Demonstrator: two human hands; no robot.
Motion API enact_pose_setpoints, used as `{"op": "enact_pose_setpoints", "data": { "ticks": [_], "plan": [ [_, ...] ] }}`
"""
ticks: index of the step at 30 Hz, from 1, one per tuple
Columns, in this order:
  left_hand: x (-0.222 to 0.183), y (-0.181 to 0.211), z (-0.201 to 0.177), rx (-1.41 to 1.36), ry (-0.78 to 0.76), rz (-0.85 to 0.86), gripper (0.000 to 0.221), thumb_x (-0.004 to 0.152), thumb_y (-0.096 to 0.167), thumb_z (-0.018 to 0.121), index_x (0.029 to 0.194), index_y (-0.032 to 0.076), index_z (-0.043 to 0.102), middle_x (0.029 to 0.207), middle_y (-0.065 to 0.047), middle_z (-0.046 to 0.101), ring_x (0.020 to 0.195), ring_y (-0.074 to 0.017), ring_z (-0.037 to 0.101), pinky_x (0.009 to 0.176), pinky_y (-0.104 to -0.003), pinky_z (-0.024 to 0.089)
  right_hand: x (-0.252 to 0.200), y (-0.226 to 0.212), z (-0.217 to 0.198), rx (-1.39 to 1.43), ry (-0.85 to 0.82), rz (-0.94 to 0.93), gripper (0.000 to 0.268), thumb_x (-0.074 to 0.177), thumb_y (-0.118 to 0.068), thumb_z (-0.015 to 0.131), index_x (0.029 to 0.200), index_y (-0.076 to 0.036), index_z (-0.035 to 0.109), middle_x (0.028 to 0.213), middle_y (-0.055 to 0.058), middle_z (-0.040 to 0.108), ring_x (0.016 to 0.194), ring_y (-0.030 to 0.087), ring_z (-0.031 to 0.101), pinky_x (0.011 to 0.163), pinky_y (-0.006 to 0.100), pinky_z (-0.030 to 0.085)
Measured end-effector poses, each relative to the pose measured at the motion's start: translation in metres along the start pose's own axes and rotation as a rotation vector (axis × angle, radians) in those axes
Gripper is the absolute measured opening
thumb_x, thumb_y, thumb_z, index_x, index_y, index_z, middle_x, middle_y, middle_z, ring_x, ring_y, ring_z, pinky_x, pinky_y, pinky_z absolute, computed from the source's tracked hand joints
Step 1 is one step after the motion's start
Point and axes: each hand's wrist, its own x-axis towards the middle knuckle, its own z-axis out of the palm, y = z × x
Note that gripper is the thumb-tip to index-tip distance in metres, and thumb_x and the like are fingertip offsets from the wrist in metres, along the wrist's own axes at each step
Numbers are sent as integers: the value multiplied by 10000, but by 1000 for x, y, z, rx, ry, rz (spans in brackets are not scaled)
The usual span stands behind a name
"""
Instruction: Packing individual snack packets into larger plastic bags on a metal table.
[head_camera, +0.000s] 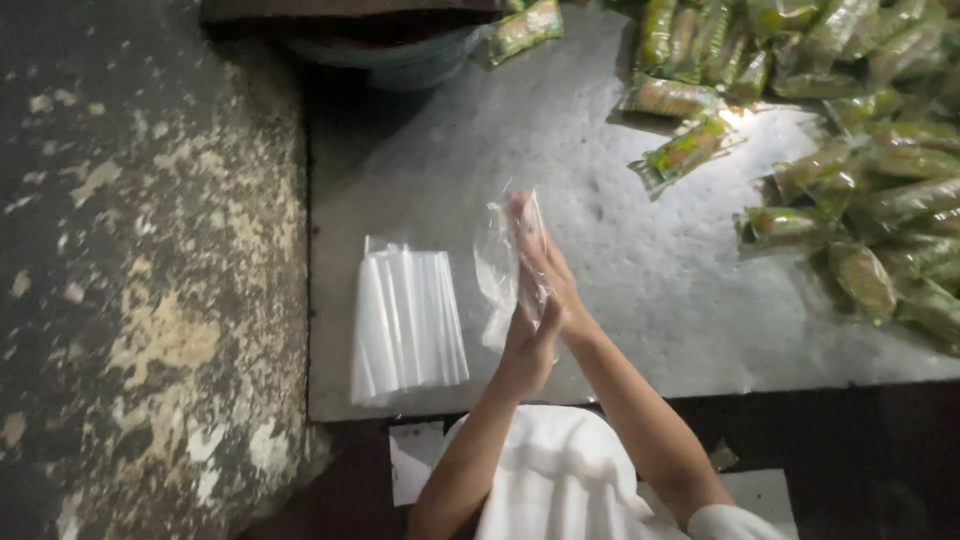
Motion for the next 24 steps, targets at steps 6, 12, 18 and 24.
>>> {"op": "enact_pose_setpoints", "data": {
  "ticks": [6,12,18,24],
  "plan": [
    [30,-71,-22,103,382,-103,346,1026,281,604,1299,89,696,1303,-52,606,1292,-159,542,1157,-356,364,-5,10,-38,-37,404,352,452,1122,-266,396,1440,31,518,1487,220,511,1431,288,415,1244,446,266],
    [77,-96,-44,185,396,-500,103,863,118,721,927,110,641,854,-61,668,700,-181,695,616,-307,536,-23,45,-110,-166,428,442,497,1117,-359,379,1425,-24,579,1332,205,659,1304,331,597,1059,481,488],
    [109,-133,-32,182,544,-392,235,870,-3,557,1009,139,432,1014,-4,440,716,-97,600,607,-250,544,-8,59,-241,-137,138,676,682,970,-354,665,1551,-89,426,1558,223,452,1440,439,407,1054,585,448],
    [132,-126,3,575,227,-334,317,878,-55,526,1131,121,594,899,-46,499,809,-183,549,744,-350,527,46,108,-440,-1000,589,546,1125,755,-467,971,1578,-43,333,1481,400,366,1376,599,370,1172,646,311]
  ]
}}
